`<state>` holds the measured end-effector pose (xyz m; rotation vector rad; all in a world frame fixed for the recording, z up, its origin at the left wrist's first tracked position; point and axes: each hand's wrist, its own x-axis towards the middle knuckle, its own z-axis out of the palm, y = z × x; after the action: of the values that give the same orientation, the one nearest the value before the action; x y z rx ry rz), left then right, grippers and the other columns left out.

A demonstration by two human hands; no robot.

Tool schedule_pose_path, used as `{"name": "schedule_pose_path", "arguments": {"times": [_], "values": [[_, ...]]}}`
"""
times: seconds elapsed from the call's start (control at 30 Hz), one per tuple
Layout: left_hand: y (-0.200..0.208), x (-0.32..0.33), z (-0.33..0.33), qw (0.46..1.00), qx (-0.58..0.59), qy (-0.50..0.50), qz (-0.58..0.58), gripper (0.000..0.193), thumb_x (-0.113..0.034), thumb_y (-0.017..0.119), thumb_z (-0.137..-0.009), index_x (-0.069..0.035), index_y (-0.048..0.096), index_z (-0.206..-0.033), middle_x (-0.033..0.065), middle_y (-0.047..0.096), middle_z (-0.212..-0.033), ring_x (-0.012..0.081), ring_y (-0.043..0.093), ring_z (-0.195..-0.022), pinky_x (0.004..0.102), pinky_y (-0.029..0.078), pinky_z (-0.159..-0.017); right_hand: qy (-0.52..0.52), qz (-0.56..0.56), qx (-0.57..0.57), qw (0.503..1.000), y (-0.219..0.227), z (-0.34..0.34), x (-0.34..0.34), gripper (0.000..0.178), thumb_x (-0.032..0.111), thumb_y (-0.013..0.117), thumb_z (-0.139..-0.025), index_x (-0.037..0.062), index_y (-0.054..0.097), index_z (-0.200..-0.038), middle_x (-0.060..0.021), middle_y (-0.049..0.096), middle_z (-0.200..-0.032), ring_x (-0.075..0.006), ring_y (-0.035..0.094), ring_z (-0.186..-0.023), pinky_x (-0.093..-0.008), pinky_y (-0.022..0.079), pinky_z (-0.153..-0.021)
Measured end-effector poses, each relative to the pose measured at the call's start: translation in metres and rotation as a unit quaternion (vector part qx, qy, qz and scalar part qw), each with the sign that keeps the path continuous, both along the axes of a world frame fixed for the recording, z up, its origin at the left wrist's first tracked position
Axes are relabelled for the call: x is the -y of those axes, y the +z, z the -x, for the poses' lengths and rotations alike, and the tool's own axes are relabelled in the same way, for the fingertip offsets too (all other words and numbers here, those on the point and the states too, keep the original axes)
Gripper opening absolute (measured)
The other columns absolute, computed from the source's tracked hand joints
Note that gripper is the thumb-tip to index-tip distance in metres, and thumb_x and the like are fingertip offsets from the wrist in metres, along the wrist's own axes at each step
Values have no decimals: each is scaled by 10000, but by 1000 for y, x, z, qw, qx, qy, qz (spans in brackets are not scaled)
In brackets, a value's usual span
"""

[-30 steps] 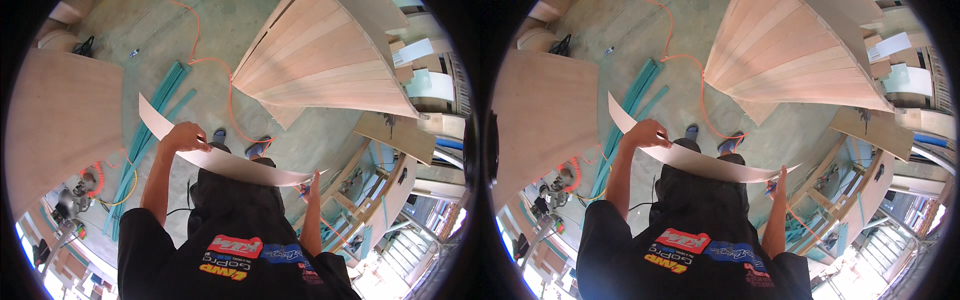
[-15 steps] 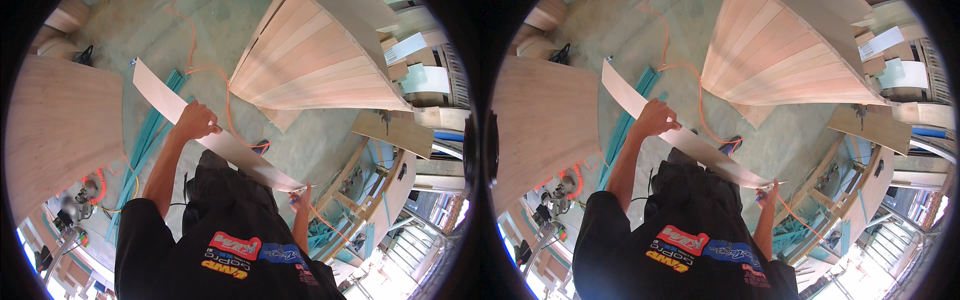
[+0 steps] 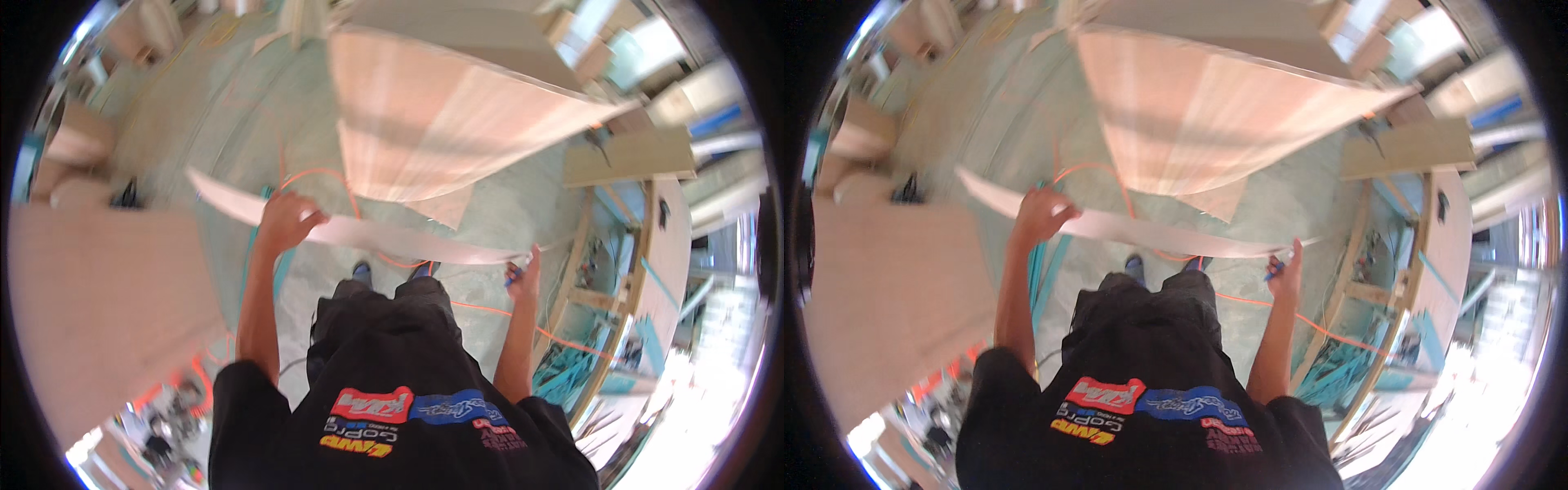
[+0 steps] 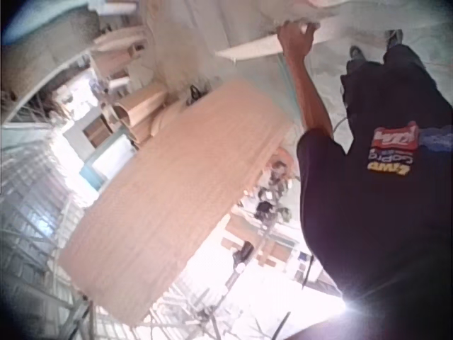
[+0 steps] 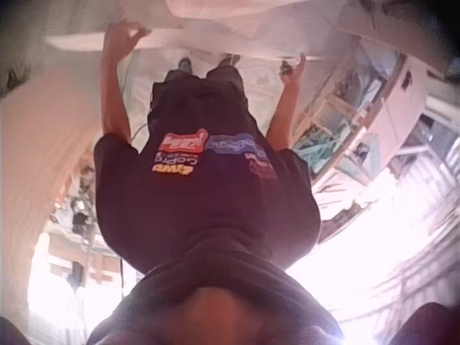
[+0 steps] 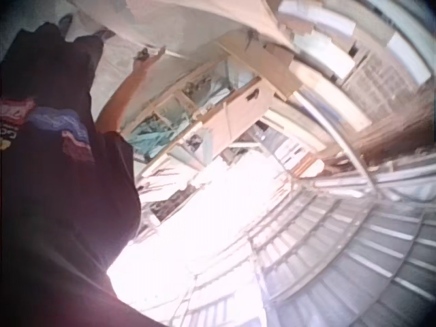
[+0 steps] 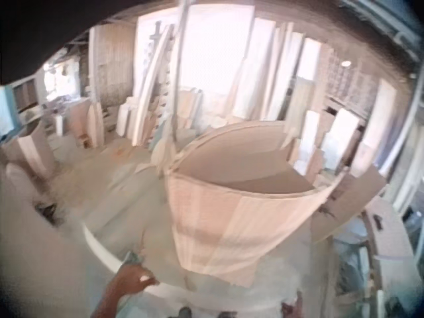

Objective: The person measures a large curved wooden structure with a clamp and then moves to a workbench to select a thin wooden template. They place the template on the curved structure and use a marker to trace its outline onto the wood.

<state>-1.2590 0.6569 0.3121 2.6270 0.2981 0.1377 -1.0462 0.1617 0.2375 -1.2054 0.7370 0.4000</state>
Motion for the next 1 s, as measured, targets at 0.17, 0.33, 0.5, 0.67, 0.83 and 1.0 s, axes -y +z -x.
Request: {"name": "schedule_pose_path", "arguments": {"times": [0.17, 0.33, 0.5, 0.67, 0.83, 1.0], "values": [[5, 33, 10, 999, 48, 12, 6, 116, -234, 730, -817, -122, 739, -786, 68, 731, -833, 304, 624, -818, 441, 419, -808, -14, -32, 78, 996, 0, -53, -5, 658, 534, 725, -819, 190, 460, -1313, -33, 546, -893, -109, 479, -590, -242, 349, -447], [-7, 76, -1, 990, 125, 49, -31, 85, -185, 746, -806, -108, 731, -776, 69, 718, -792, 299, 603, -753, 438, 407, -745, 11, -7, 148, 989, 16, -117, -31, 847, 486, 709, -826, 180, 324, -1515, -35, 490, -1077, -104, 429, -566, -257, 315, -425], [-18, 121, -23, 985, 144, 68, -66, 102, -202, 746, -816, -104, 735, -790, 64, 700, -760, 291, 600, -730, 421, 406, -712, 54, 2, 156, 986, 26, -182, -39, 912, 493, 708, -822, 170, 269, -1553, -45, 512, -927, -100, 429, -566, -252, 311, -431], [-23, 154, -79, 984, 134, 102, -61, 92, -195, 753, -809, -104, 742, -809, 59, 709, -785, 269, 608, -732, 409, 411, -728, 71, 36, 178, 981, 15, -247, -27, 900, 549, 687, -814, 168, 319, -1542, -27, 501, -717, -106, 446, -564, -266, 316, -454], [-52, 154, -121, 983, 120, 129, -55, 64, -176, 748, -808, -116, 758, -829, 48, 725, -821, 249, 619, -799, 407, 411, -795, 93, 54, 167, 980, 7, -291, -24, 953, 630, 662, -783, 184, 315, -1549, -7, 490, -672, -122, 450, -574, -295, 329, -480], [-45, 164, -131, 980, 79, 166, -79, 59, -170, 747, -803, -130, 764, -844, 37, 731, -838, 243, 626, -821, 420, 406, -818, 103, 14, 174, 979, -3, -302, -24, 918, 564, 684, -790, 165, 338, -1541, 2, 476, -660, -117, 426, -557, -296, 327, -484]]}}
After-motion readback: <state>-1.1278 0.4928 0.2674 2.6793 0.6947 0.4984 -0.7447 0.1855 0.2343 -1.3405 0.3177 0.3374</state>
